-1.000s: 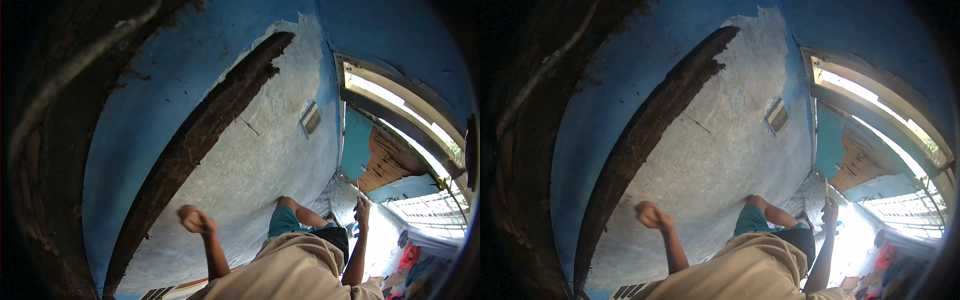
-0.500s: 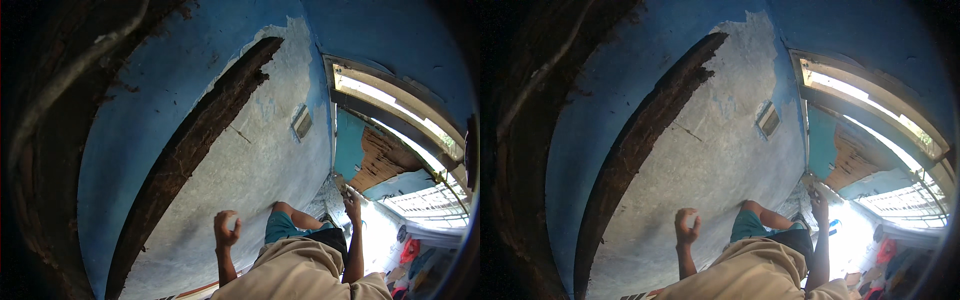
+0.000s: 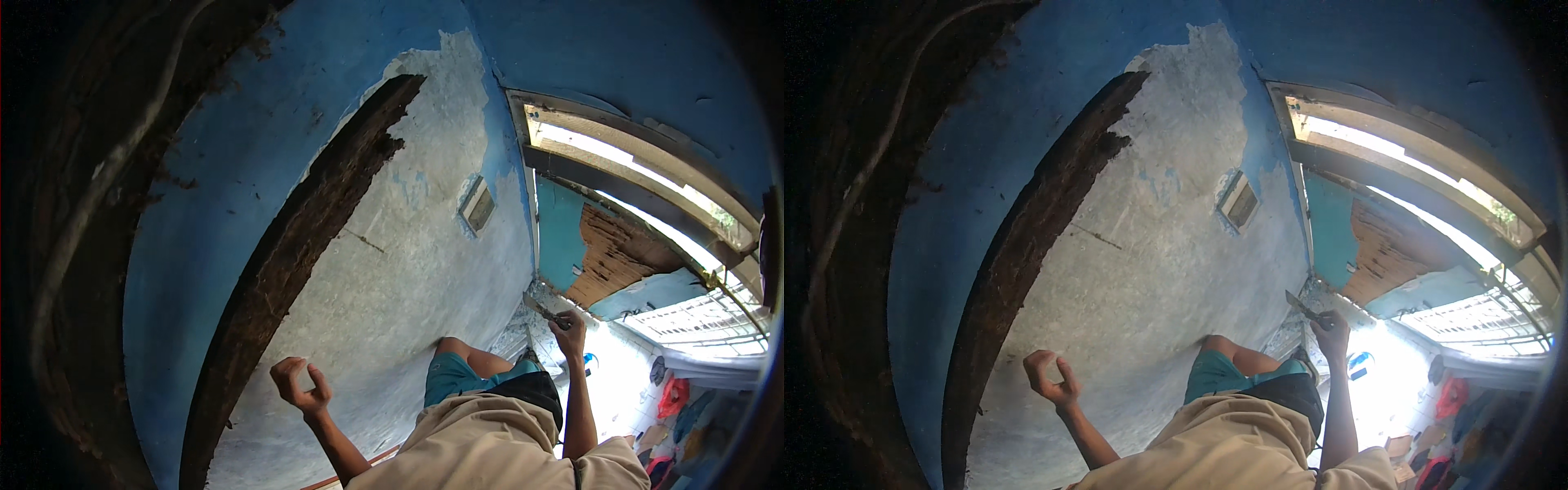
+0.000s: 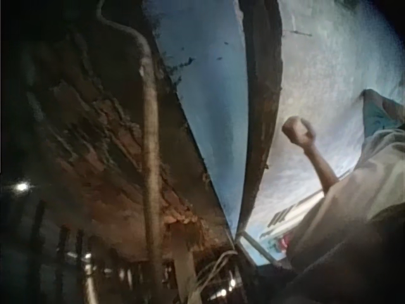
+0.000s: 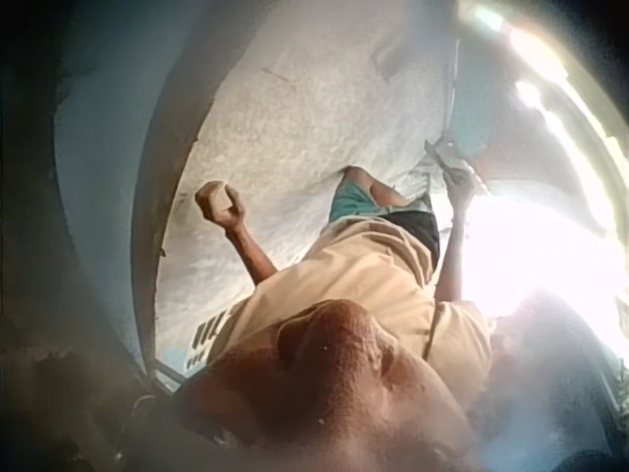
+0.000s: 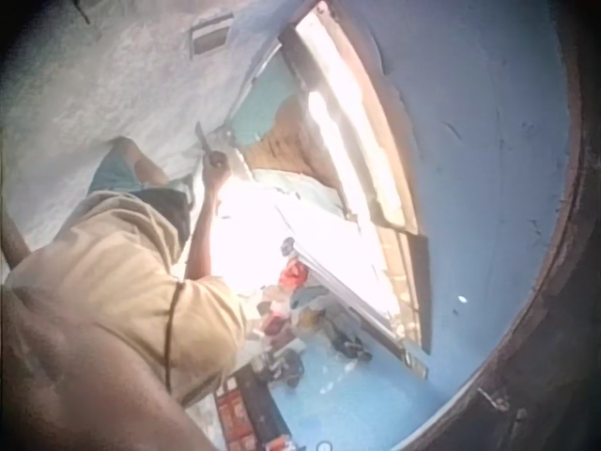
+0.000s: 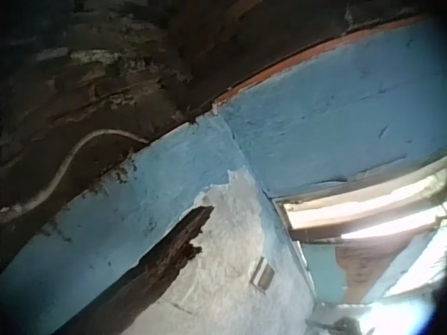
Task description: The person scrapes old paint off a wall using a scraper tool while holding a wooden board.
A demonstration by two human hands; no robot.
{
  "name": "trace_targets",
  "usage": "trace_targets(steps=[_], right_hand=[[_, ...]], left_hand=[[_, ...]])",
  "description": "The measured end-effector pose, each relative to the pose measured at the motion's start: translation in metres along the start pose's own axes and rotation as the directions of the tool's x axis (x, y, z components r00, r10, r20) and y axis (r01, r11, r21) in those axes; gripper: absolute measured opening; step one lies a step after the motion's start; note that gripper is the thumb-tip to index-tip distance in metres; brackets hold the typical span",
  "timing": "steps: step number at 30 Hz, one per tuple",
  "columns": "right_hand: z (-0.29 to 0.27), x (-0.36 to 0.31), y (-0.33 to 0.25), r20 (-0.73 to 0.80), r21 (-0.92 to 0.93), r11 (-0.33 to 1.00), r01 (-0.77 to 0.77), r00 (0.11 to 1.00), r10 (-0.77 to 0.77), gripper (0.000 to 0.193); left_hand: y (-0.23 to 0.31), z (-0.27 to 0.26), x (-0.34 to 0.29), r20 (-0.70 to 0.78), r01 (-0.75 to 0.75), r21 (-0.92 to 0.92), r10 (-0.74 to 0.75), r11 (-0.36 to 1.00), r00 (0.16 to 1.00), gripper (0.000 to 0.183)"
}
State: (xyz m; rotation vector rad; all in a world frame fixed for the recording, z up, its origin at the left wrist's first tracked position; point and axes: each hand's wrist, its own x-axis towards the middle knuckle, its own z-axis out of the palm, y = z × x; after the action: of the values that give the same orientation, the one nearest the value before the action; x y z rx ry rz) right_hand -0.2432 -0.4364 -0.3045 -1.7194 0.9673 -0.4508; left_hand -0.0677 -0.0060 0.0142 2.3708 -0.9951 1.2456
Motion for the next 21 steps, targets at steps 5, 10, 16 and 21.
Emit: trace_targets(steps=[5, 10, 16, 21], right_hand=[[-0.004, 0.020, 0.015, 0.070, 0.051, 0.998, -0.031, 0.997, 0.027, 0.025], [-0.017, 0.029, -0.029, 0.251, 0.249, 0.900, -0.358, 0.921, 0.297, 0.032], [0.013, 0.068, -0.101, 0.457, 0.718, 0.593, -0.366, 0.889, -0.005, 0.031], [0.048, 0.105, -0.170, 0.498, 0.863, 0.219, -0.455, 0.838, -0.223, 0.021]], left_hand=[[-0.003, 0.009, 0.020, -0.038, -0.047, 0.046, 0.049, 0.998, 0.998, 0.014], [-0.009, 0.012, 0.037, -0.071, -0.117, 0.121, 0.126, 0.986, 0.990, 0.010], [-0.032, 0.023, 0.041, -0.181, -0.141, 0.205, 0.180, 0.968, 0.967, 0.007], [-0.044, 0.034, 0.038, -0.230, -0.158, 0.259, 0.220, 0.953, 0.948, 0.007]])
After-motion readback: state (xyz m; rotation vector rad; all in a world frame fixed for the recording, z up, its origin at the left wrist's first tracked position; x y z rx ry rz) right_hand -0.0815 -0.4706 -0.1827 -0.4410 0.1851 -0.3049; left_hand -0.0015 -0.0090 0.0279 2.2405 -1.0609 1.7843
